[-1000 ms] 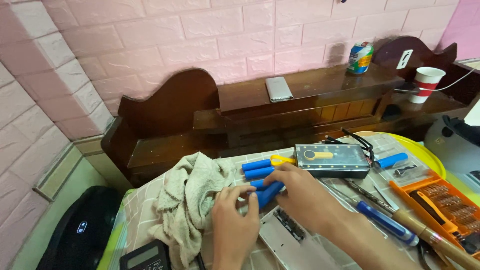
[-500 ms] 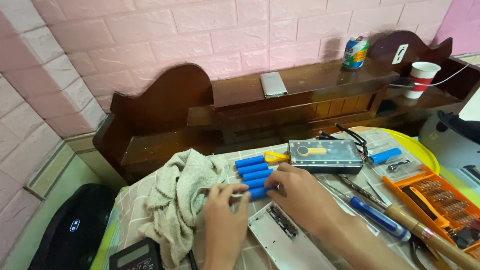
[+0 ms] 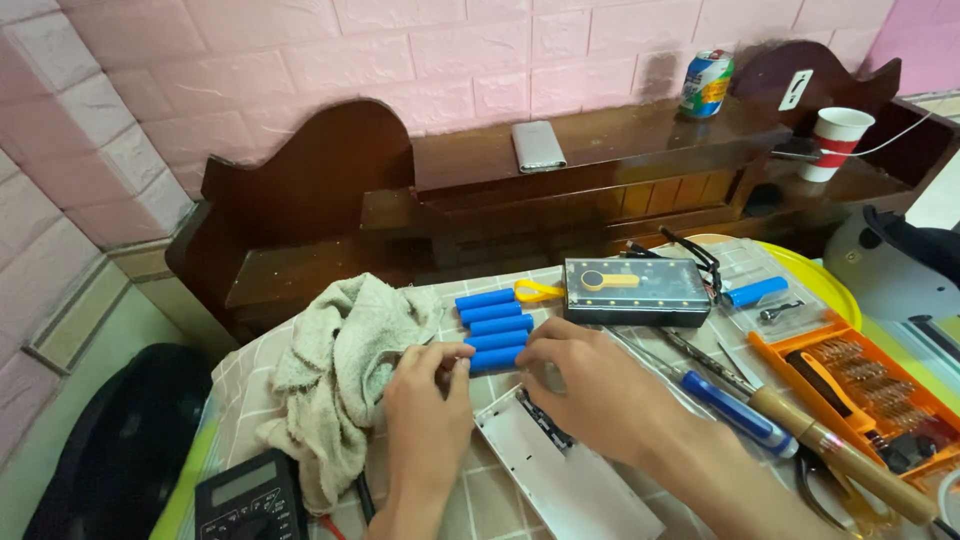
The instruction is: Assembling a power bank by inserting lithium-ion batteries into the casing and securing the enclosure.
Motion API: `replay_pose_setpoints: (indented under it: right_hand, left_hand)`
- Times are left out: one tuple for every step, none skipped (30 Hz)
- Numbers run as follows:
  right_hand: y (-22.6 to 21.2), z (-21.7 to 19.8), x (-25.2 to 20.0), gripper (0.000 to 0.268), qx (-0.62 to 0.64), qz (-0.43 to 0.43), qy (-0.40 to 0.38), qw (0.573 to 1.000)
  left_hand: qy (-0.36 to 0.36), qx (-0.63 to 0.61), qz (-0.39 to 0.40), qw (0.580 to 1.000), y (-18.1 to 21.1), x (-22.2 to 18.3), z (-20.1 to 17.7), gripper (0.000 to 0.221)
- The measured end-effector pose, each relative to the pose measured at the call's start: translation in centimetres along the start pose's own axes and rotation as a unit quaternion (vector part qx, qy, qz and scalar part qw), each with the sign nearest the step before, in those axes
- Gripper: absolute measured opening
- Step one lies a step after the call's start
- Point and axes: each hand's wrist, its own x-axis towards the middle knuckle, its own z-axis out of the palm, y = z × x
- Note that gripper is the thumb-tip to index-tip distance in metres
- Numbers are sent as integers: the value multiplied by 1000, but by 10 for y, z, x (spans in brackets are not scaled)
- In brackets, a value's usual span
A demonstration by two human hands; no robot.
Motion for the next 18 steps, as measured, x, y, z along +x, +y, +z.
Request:
replay_pose_setpoints:
  right_hand:
    - [1, 1, -2, 24, 0, 0, -1, 1000]
    - [3, 3, -7, 25, -4, -15, 7, 1000]
    - [5, 5, -11, 26, -8, -31, 15, 999]
    - [8, 9, -16, 26, -8, -29, 12, 999]
    - [11, 12, -22, 27, -10, -49, 28, 998]
    - [13, 14, -25, 28, -12, -73, 46, 996]
    - [17, 14, -19, 28, -14, -75, 45, 996]
    - [21, 17, -18, 33, 2, -75, 33, 997]
    - [27, 20, -18, 38, 18, -74, 21, 997]
    - [22, 16, -23, 38, 19, -69, 13, 997]
    - [17, 12, -28, 37, 11, -53, 7, 999]
    - [11, 7, -28, 37, 3, -42, 8, 999]
    - [9, 1, -33, 37, 2, -43, 6, 999]
    - [7, -3, -40, 31, 8, -69, 30, 997]
    - [4, -8, -46, 27, 13, -94, 54, 994]
    - [-6, -23, -61, 27, 14, -96, 56, 994]
    - [-17, -37, -76, 39, 89, -110, 67, 988]
    - [-27, -50, -95, 53, 168, -119, 72, 976]
  left_hand:
    - [0, 0, -1, 1000, -5, 3, 2, 21]
    - [26, -18, 44, 999, -11, 4, 5, 22]
    - [51, -35, 88, 994, -17, 5, 7, 23]
    - [50, -36, 85, 994, -10, 1, 4, 23]
    - [43, -33, 44, 998, -3, -2, 1, 22]
    - [39, -31, 5, 999, 5, -3, -4, 21]
    - [41, -32, 4, 999, 0, 1, -3, 21]
    - [78, -27, 63, 995, -7, 0, -1, 27]
    - [114, -21, 122, 986, -15, -2, 1, 36]
    - [109, -21, 113, 987, -15, -5, 1, 36]
    - [112, -28, 97, 989, -14, -8, 0, 47]
    - [122, -35, 87, 988, -14, -7, -2, 58]
    - [123, -35, 85, 988, -13, -5, -2, 58]
    - [133, -54, 120, 982, -15, -6, -1, 42]
    - [143, -73, 154, 975, -16, -7, 0, 31]
    - [145, -72, 156, 974, -12, -7, -1, 31]
    - [128, -70, 136, 980, -9, -7, -2, 31]
    - [107, -65, 110, 986, -8, -11, -3, 32]
